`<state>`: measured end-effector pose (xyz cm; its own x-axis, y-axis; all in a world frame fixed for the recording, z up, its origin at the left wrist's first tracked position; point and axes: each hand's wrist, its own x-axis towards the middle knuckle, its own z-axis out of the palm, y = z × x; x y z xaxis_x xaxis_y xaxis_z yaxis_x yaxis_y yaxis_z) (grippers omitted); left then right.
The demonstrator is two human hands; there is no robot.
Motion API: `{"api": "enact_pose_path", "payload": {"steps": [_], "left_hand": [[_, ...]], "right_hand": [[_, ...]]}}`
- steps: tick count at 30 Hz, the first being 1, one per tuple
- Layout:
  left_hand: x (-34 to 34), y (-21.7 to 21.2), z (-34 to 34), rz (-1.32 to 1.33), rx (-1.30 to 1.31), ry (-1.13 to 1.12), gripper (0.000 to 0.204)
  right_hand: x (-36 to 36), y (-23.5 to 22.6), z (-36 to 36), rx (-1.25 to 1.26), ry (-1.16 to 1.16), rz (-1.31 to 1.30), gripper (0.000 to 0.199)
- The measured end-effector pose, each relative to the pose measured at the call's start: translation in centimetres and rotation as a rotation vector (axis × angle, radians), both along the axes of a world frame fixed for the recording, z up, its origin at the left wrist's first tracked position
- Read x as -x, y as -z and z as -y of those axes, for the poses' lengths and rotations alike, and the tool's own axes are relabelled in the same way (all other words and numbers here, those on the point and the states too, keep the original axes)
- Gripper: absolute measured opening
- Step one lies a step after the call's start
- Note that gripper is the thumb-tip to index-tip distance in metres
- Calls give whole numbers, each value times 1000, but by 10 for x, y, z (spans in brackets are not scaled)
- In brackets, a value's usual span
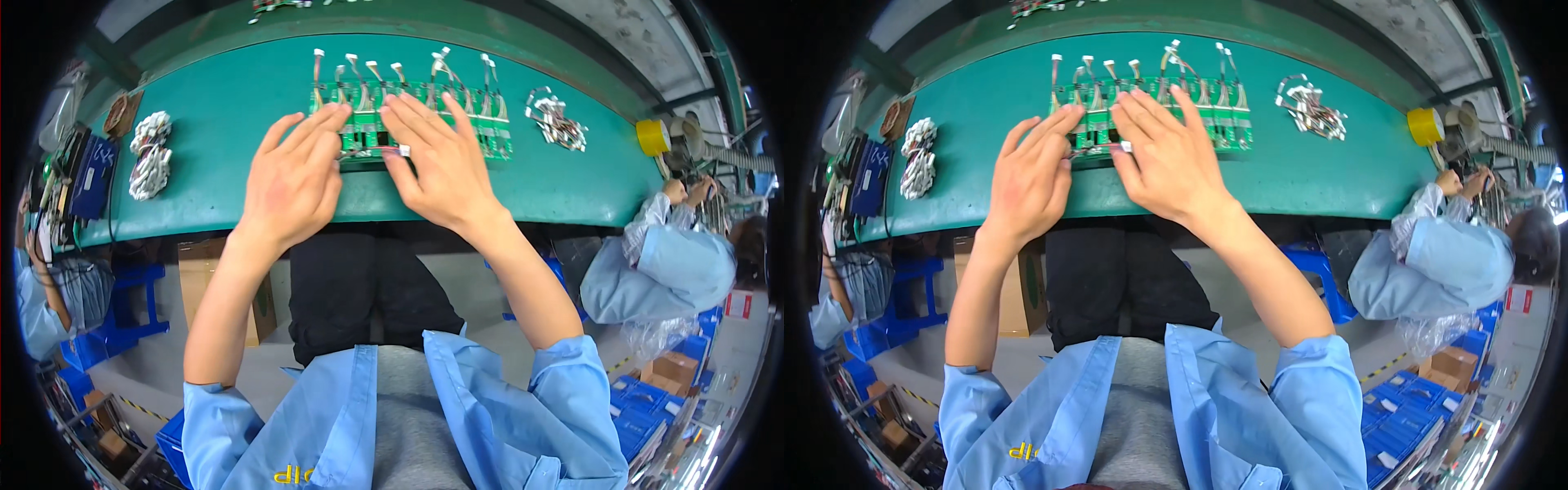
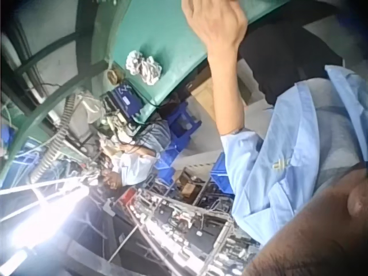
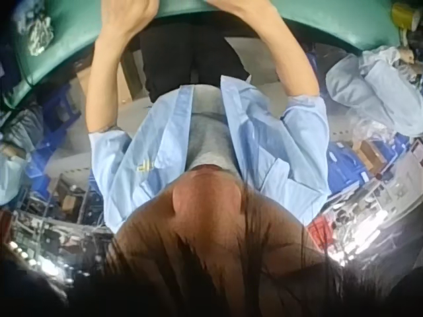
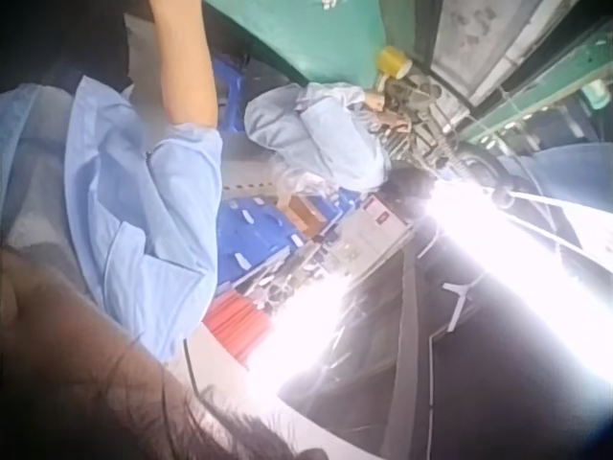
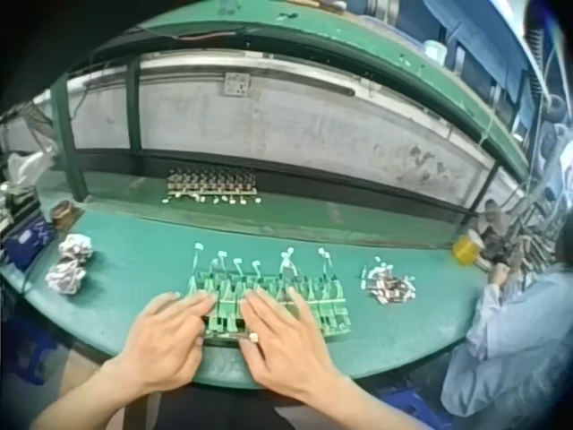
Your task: Plugging white wire connectors into a series of green circuit board modules on an assembly line.
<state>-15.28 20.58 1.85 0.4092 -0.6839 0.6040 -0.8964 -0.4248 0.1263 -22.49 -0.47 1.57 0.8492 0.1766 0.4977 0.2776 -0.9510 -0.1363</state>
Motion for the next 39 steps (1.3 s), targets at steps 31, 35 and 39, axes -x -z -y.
{"api": "enact_pose_path", "payload": {"steps": [31, 35, 39], "left_hand": [[-59, -110, 119, -1681, 680, 308, 19], [-67, -104, 270, -1732, 509, 387, 26], [-35, -103, 378, -1633, 395, 385, 40]], "right_hand": [[42, -41, 250, -1510, 267, 92, 23], [69, -41, 334, -1347, 638, 199, 43], [70, -21, 412, -1071, 1006, 240, 58]]}}
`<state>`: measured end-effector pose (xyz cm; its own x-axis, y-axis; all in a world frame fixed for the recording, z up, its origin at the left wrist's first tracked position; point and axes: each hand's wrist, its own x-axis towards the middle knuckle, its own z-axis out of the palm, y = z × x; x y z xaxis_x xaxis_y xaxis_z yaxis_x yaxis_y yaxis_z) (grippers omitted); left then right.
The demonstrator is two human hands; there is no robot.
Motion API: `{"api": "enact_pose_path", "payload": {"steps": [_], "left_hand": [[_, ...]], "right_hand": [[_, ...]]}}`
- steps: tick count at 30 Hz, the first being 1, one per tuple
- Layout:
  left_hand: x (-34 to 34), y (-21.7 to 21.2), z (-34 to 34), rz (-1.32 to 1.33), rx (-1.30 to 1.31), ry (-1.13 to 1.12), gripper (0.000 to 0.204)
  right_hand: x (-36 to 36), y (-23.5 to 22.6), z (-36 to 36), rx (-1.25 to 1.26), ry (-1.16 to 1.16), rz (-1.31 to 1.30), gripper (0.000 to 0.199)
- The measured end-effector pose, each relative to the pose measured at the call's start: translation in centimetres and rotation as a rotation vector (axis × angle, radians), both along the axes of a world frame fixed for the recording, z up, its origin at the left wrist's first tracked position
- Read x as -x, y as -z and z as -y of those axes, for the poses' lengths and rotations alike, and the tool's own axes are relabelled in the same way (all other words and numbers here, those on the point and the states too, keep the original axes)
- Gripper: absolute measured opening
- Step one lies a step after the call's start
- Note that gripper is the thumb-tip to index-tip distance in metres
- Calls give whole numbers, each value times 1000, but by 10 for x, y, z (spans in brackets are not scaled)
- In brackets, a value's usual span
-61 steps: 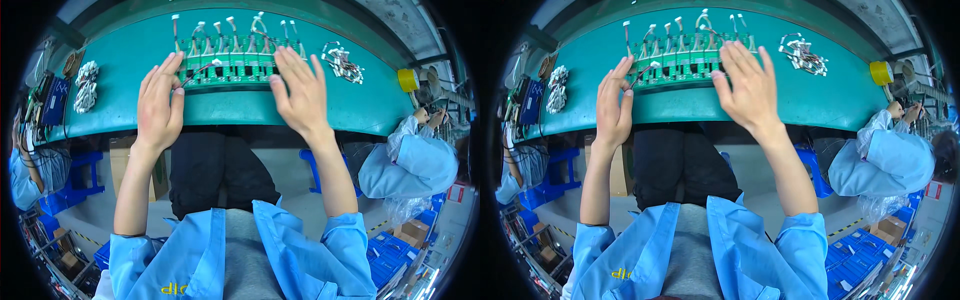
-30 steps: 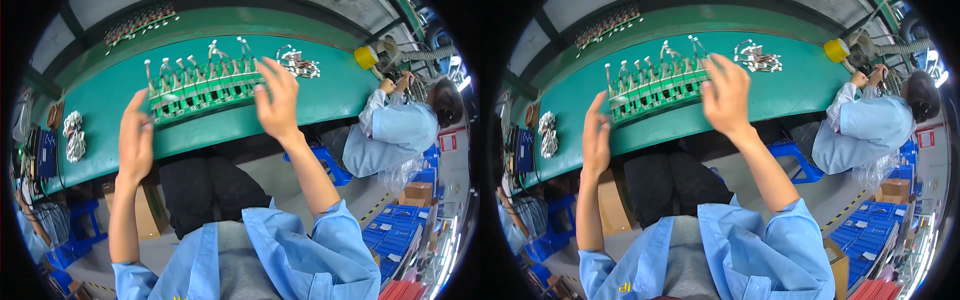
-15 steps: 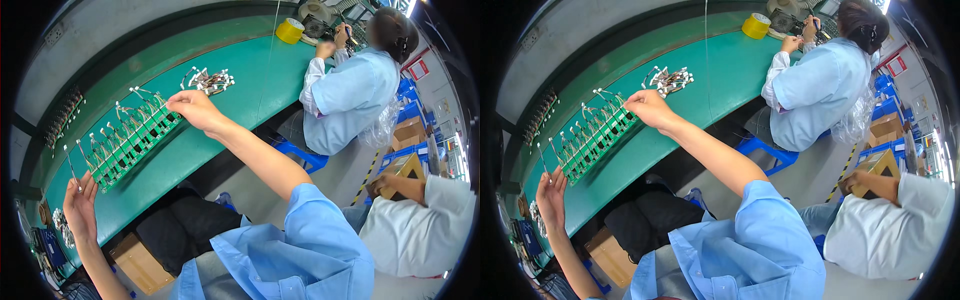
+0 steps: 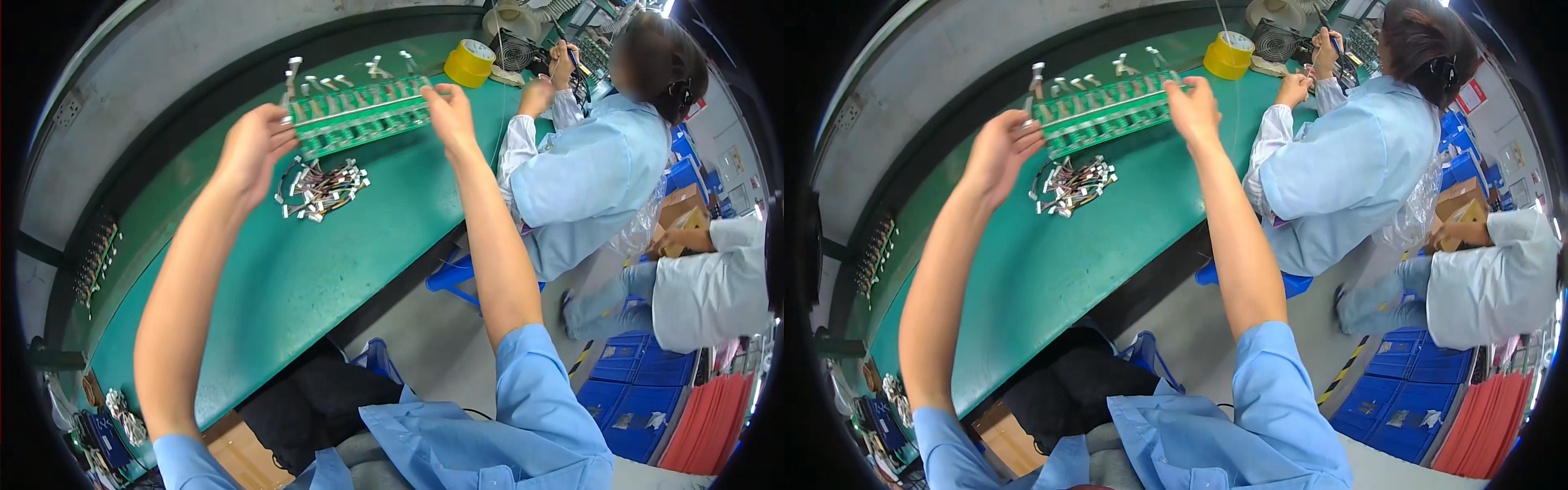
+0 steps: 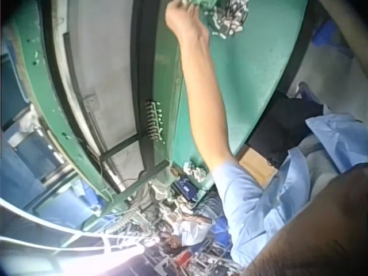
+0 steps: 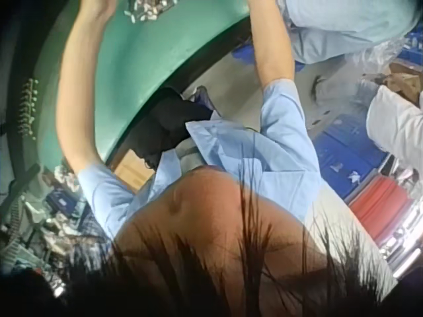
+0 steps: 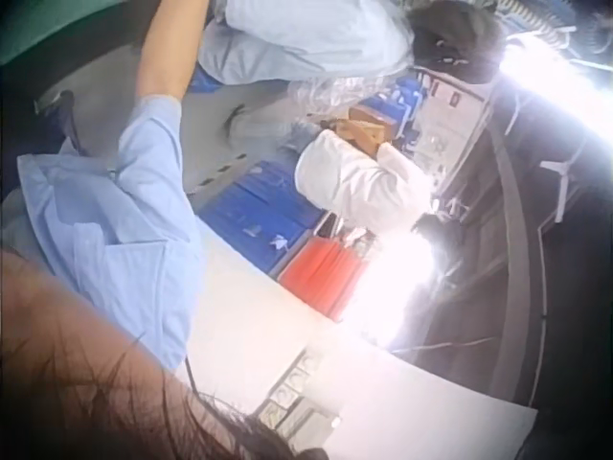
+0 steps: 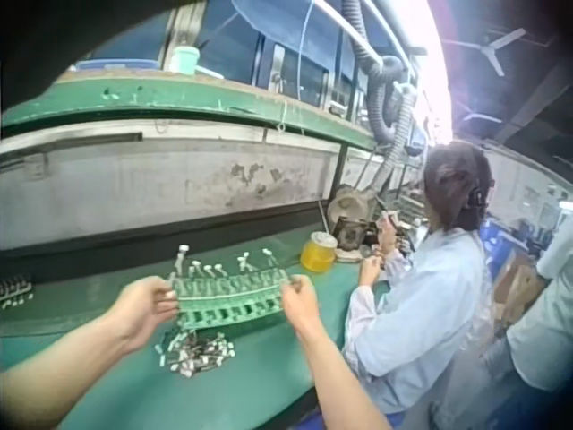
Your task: Plugging white wire connectors into a series of green circuit board modules on an assembly line.
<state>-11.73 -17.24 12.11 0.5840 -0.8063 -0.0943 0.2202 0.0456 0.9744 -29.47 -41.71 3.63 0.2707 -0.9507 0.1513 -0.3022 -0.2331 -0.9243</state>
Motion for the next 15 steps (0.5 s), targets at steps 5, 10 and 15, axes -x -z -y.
{"api": "enact_pose_path", "payload": {"steps": [5, 10, 15], "left_hand": [[11, 51, 69, -165, -19, 65, 36], [17, 52, 69, -198, -92, 131, 29], [-27, 57, 0, 188, 77, 21, 14]], "right_hand": [[9, 8, 44, 13, 184, -395, 63], [1, 33, 59, 273, 389, -448, 52], [-34, 44, -24, 879, 71, -3, 37]]}}
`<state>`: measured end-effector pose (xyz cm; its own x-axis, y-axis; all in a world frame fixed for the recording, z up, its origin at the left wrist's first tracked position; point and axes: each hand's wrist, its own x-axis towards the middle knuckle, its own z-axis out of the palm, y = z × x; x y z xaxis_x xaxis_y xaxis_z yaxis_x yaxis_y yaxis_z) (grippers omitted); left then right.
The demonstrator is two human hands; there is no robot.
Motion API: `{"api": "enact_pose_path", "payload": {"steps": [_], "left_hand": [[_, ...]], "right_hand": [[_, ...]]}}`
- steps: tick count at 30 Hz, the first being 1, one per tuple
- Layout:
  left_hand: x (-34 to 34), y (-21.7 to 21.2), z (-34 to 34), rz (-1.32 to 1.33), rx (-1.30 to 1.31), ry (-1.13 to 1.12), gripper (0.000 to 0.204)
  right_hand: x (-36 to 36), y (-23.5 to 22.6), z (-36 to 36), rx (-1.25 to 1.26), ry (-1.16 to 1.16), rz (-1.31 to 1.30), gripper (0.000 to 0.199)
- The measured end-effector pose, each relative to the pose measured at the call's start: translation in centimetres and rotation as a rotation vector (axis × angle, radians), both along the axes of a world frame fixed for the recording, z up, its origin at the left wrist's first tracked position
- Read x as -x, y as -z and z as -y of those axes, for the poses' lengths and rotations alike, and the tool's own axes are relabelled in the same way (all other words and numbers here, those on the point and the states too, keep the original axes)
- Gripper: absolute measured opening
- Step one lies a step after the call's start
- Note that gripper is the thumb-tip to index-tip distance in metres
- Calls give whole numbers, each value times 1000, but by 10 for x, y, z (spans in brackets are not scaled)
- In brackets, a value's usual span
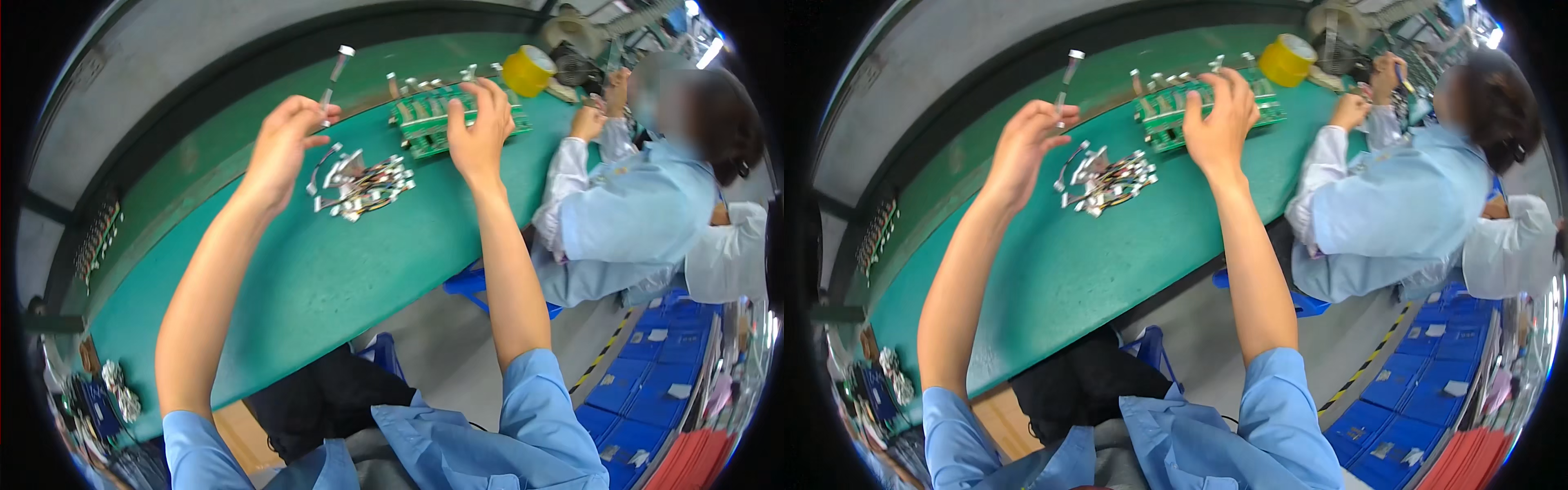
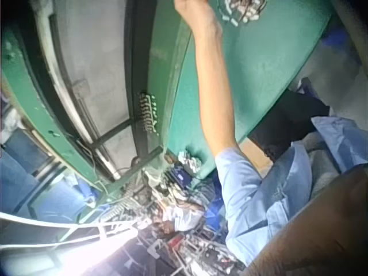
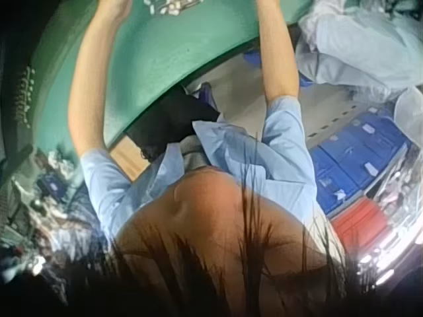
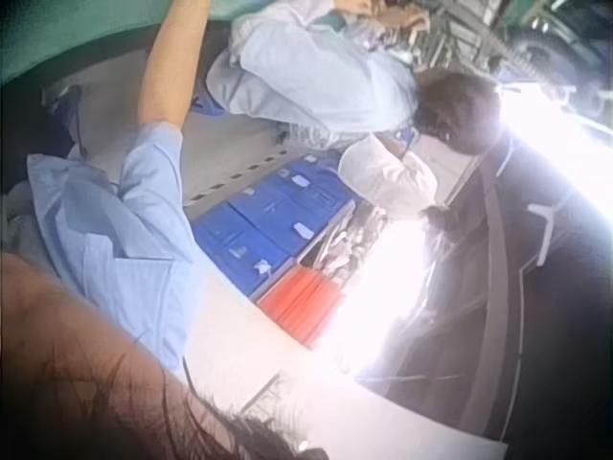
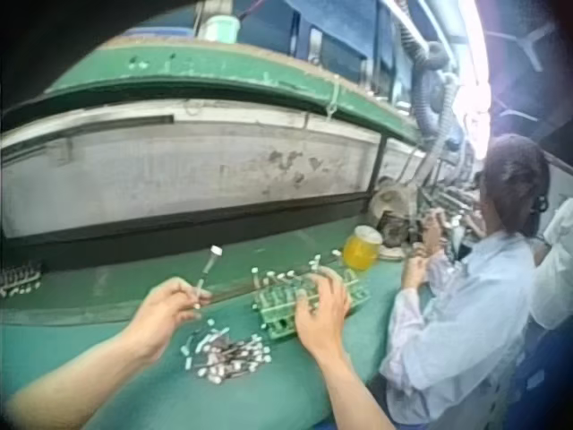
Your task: Plugging white wire connectors into a series of green circuit board modules on an assembly line.
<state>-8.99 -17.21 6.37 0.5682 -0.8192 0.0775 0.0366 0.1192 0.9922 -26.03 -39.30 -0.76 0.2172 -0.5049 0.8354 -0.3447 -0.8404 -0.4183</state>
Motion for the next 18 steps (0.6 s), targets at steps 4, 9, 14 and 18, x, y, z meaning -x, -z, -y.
{"api": "enact_pose_path", "payload": {"steps": [4, 9, 14, 18], "left_hand": [[-28, 20, -87, 226, -73, -293, 13], [-52, 70, -139, 103, 15, -352, 12], [-58, 89, -148, 11, 207, -289, 12], [-52, 91, -146, -2, 285, -272, 13]], "right_hand": [[10, -10, -99, -13, -352, -290, 23], [-4, -1, -124, 66, -329, -524, 13], [-19, 1, -130, 163, -319, -504, 8], [-38, -19, -139, 98, -343, -465, 6]]}}
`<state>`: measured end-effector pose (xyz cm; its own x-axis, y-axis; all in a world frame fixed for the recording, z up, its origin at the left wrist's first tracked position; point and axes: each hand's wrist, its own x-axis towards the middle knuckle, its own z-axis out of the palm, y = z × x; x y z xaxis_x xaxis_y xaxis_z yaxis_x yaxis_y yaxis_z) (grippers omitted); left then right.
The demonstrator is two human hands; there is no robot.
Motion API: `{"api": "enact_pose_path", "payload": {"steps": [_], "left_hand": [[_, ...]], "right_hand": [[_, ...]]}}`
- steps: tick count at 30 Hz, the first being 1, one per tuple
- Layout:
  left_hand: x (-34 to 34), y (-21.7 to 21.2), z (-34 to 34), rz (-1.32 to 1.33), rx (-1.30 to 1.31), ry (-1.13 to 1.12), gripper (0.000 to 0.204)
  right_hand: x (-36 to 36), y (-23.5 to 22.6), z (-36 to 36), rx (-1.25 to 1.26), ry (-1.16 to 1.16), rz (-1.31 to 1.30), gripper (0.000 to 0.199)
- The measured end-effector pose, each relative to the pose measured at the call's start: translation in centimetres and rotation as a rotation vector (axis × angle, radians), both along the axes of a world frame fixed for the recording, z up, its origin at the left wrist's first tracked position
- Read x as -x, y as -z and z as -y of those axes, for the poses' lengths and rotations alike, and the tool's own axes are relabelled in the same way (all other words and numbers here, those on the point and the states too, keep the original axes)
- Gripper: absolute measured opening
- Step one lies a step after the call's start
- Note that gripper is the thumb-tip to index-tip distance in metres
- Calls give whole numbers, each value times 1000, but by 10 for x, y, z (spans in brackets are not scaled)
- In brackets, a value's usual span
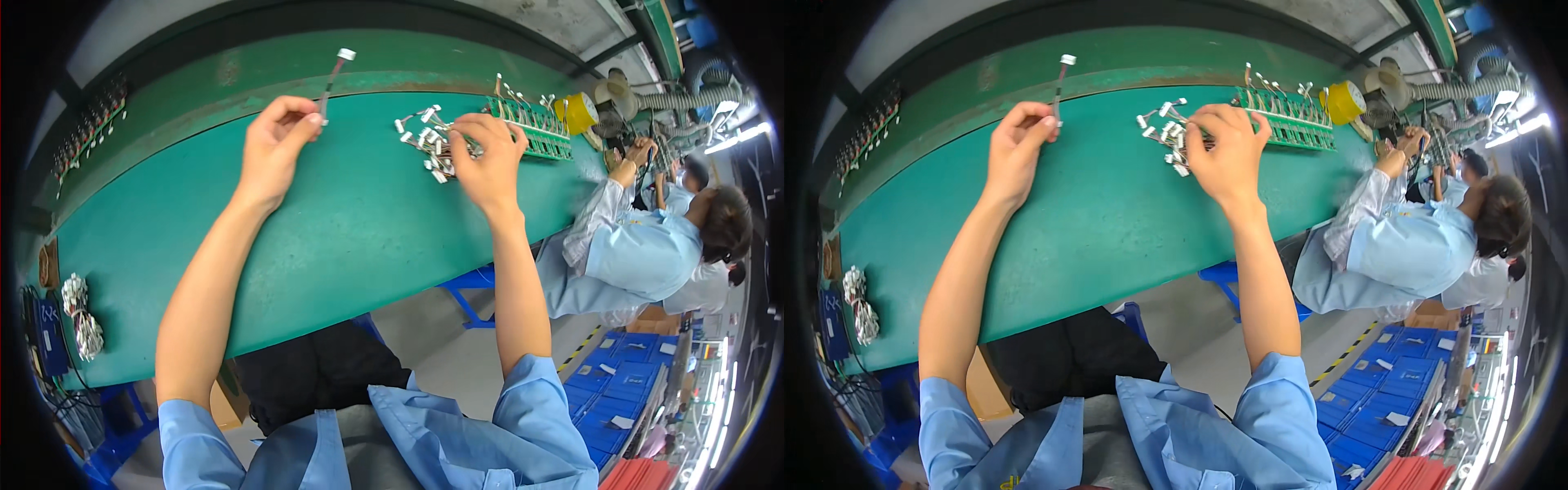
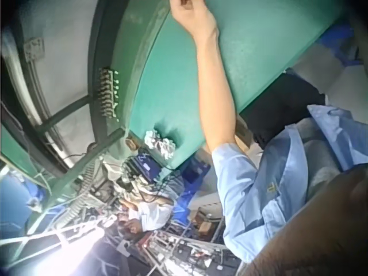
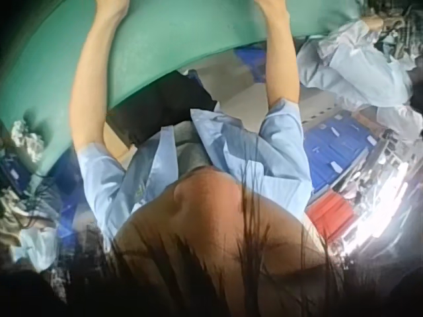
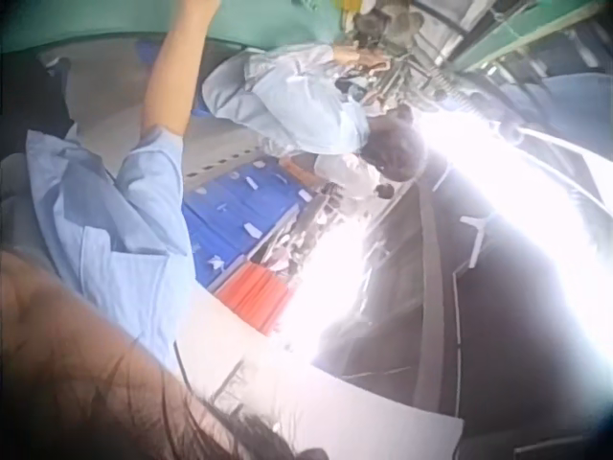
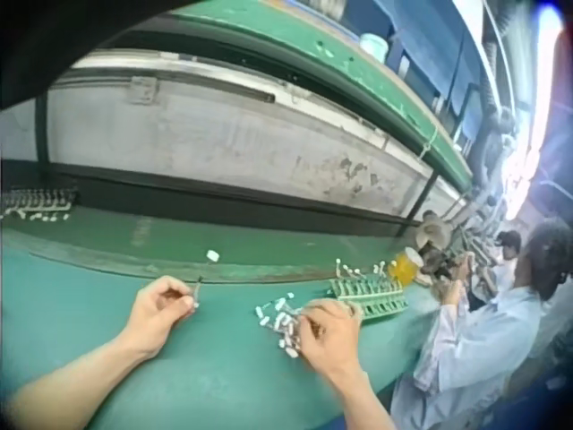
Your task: Plugging white wire connectors into a series of green circuit board modules on an assembly line.
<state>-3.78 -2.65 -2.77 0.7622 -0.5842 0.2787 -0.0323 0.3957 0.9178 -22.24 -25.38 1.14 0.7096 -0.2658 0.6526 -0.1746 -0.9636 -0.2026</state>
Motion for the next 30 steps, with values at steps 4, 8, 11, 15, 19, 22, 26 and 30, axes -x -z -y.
{"api": "enact_pose_path", "payload": {"steps": [4, 8, 11, 15, 19, 22, 26, 30], "left_hand": [[-2, 1, -1, -23, 48, 34, 13], [-5, -2, 2, -131, 142, 54, 15], [-3, -1, 4, -160, 128, 120, 14], [-9, 0, -2, -162, 35, 219, 16], [-11, -1, -4, -194, -29, 258, 19], [-11, -8, -2, -237, -26, 169, 22], [-9, -11, 5, -260, 36, 126, 24], [-9, -13, 4, -341, 80, 128, 26]], "right_hand": [[-22, -22, -21, -145, -56, -56, 6], [-54, -36, -48, -319, -231, -245, 7], [-85, -37, -55, -231, -412, -248, 7], [-110, -37, -59, -194, -512, -206, 8], [-118, -31, -51, -321, -539, -62, 10], [-117, -26, -37, -688, -542, 258, 11], [-83, -12, 14, -415, -376, -165, 15], [-66, -9, 16, -279, -196, -439, 19]]}}
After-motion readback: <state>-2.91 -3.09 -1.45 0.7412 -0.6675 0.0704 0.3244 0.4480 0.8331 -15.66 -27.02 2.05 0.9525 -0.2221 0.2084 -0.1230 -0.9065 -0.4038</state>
